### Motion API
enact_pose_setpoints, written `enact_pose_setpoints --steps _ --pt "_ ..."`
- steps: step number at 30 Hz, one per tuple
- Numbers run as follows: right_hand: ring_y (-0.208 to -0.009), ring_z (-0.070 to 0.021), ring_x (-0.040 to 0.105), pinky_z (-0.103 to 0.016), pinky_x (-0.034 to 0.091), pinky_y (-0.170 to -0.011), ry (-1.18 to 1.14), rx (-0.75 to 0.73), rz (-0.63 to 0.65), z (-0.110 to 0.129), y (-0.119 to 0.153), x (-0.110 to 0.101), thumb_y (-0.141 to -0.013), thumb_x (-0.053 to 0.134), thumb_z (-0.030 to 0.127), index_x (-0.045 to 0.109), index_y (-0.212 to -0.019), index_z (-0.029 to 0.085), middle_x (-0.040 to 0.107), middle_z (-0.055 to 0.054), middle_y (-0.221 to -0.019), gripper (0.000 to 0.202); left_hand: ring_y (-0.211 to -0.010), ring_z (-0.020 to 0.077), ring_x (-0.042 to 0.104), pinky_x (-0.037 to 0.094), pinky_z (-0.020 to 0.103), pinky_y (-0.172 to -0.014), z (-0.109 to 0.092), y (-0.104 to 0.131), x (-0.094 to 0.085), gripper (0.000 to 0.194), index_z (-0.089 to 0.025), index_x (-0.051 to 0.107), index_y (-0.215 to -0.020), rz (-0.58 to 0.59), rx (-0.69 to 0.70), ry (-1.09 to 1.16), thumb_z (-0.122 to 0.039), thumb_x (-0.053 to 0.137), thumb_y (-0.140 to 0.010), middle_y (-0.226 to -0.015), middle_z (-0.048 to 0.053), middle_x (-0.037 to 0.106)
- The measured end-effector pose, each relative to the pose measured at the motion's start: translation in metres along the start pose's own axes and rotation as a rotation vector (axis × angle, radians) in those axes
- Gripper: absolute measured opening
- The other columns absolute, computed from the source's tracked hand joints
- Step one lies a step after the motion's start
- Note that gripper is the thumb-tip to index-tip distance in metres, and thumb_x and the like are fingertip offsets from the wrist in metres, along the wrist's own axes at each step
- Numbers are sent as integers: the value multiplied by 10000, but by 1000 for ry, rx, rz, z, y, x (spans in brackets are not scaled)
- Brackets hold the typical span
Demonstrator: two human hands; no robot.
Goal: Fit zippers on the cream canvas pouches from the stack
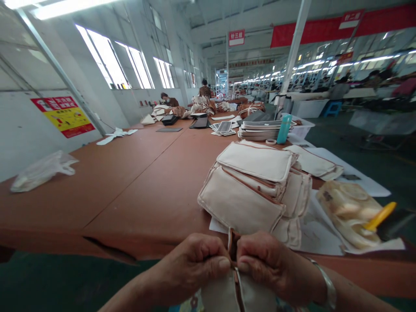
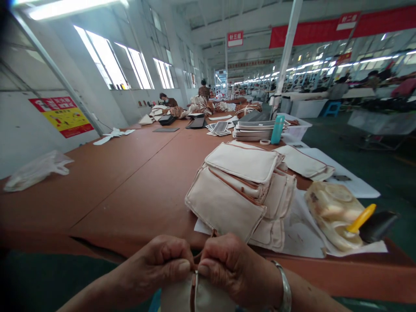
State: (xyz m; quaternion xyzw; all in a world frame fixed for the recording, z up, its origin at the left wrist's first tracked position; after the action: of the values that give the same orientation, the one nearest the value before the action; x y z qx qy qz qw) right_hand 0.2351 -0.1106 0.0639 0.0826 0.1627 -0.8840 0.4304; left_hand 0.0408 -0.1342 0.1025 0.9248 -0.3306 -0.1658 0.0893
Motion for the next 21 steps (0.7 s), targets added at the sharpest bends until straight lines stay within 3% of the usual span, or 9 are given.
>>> enact_pose_setpoints --steps 5,8,13,15,18,20,21 --pt "-630 -115 382 -224 303 -554 -2 18 -47 10 10 -5 -984 414 409 461 -752 181 432 19 -696 329 -634 102 294 224 215 -546 3 16 -30 391 -127 565 -787 102 -50 -65 -505 552 -885 -683 -32 366" --pt "-624 -113 376 -227 291 -549 -1 24 -45 11 9 -15 -968 454 435 502 -751 168 421 23 -682 348 -646 109 324 265 214 -570 -6 31 -40 409 -145 538 -730 62 -59 -276 -506 494 -918 -692 -30 373" --pt "-694 -131 413 -243 350 -626 -104 15 130 29 -20 -22 -954 410 549 593 -915 147 470 4 -775 444 -705 118 422 314 204 -650 -44 34 -22 318 -172 549 -772 -148 132 -651 -393 431 -969 -766 -11 504" --pt "-672 -117 382 -230 337 -612 -36 -24 221 41 -34 -17 -918 521 496 566 -809 157 420 28 -739 359 -657 111 403 305 205 -611 -53 30 -16 320 -170 544 -755 -174 160 -654 -390 440 -963 -727 -19 492" --pt "-633 -98 345 -219 313 -586 78 -101 232 49 -38 -15 -873 627 391 487 -653 160 357 50 -687 348 -629 107 383 299 196 -559 -42 33 -30 329 -160 574 -826 -17 30 -449 -461 487 -926 -719 -25 467" --pt "-662 -108 404 -222 336 -598 93 -87 145 40 -31 -23 -908 577 401 556 -719 145 435 26 -735 319 -590 98 356 266 193 -503 -20 46 -52 387 -151 560 -830 77 -139 -309 -537 569 -856 -690 -33 432" --pt "-683 -117 437 -224 349 -601 104 -62 108 32 -26 -27 -925 546 411 591 -775 137 475 7 -776 317 -566 93 332 239 194 -478 -8 55 -64 423 -150 539 -782 64 -206 -279 -564 626 -801 -658 -42 399"
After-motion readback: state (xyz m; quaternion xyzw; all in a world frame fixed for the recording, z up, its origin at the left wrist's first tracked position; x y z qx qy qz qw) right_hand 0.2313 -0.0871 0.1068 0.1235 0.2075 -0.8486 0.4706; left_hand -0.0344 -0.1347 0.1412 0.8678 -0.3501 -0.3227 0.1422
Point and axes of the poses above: each hand's wrist, its own y-axis away from the middle knuckle, its own x-axis out of the palm, z = x × y, the point moved 2 cm from there along -y, towards the middle knuckle
